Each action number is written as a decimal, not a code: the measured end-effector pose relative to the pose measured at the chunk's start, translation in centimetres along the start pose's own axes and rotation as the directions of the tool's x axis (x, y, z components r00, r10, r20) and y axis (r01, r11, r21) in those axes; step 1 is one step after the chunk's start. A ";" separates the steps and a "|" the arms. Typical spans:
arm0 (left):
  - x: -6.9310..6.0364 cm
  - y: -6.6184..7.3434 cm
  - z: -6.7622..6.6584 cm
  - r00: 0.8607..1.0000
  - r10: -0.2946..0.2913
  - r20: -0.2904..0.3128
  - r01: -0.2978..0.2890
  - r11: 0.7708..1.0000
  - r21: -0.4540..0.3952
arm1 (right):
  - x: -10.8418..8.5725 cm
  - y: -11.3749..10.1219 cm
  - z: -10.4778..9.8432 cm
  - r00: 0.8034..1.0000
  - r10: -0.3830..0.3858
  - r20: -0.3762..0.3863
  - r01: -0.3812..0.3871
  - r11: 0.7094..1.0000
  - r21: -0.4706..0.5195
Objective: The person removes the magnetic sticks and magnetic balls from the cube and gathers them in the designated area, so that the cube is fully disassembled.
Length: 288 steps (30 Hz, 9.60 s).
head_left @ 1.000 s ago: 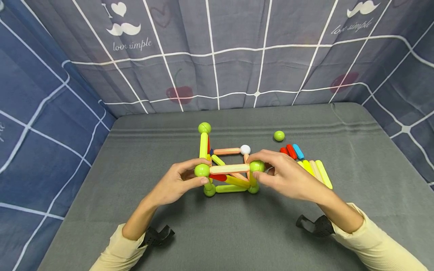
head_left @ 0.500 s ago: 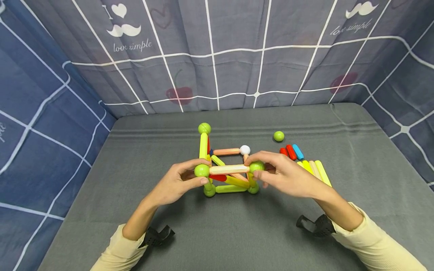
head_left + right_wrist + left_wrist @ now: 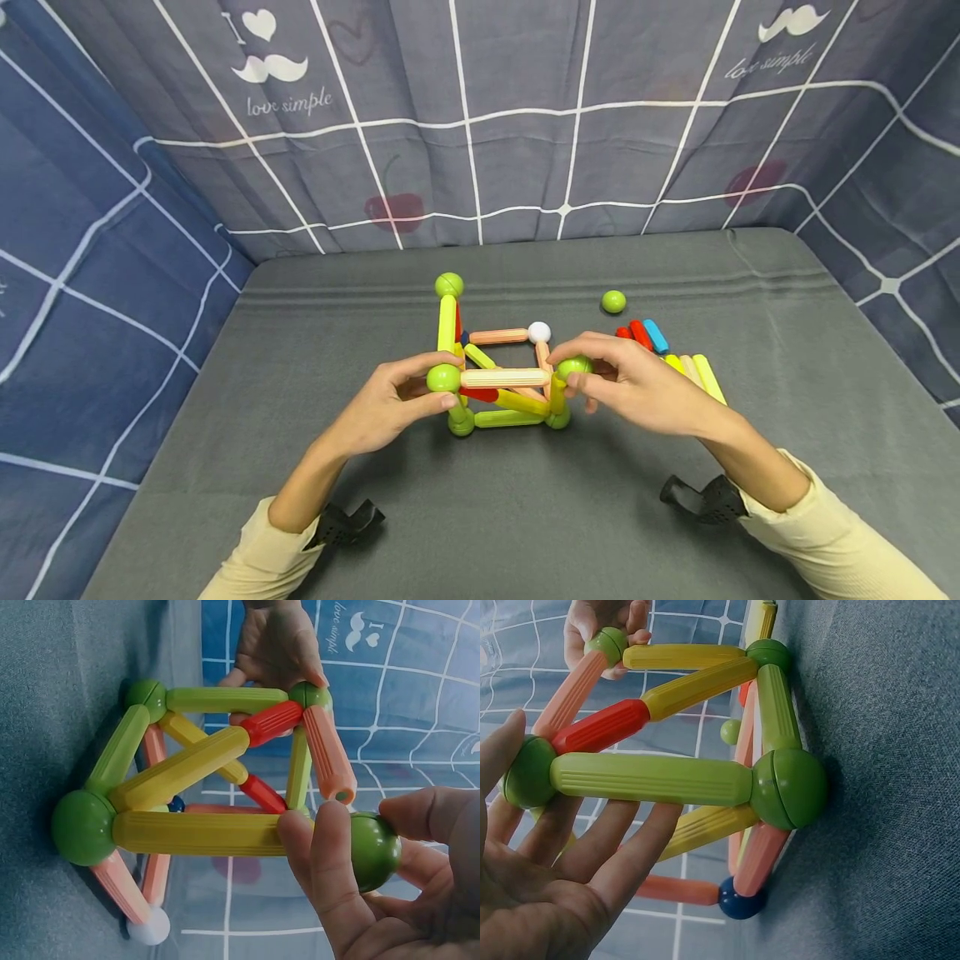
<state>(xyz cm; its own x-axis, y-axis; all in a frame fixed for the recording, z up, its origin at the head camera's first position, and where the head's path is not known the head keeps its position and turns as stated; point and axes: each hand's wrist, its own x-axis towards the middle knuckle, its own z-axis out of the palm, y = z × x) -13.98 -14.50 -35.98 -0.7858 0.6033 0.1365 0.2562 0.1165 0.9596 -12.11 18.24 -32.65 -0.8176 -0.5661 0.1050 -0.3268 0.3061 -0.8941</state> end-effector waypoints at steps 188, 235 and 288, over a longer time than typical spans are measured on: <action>0.1 -0.4 0.1 1.000 0.022 -0.018 -0.022 1.000 0.009 | 0.9 -1.1 3.5 0.938 -0.299 -0.173 0.233 0.917 -0.324; 0.1 -0.6 -0.1 0.999 0.044 -0.017 -0.045 0.999 -0.004 | 1.9 0.3 4.0 0.981 -0.180 -0.076 0.152 0.949 -0.277; -0.1 -0.4 0.0 0.999 -0.028 -0.024 0.027 0.999 -0.019 | -10.6 12.3 -11.7 0.882 0.428 -0.198 -0.471 0.778 -0.416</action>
<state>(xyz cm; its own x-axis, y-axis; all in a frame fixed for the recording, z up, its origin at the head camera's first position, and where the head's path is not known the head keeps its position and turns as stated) -14.03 -14.62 -36.37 -0.8056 0.5810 0.1155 0.2238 0.1180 0.9675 -12.98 36.96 -39.66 -0.9547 -0.2163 -0.2042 -0.0660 0.8234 -0.5637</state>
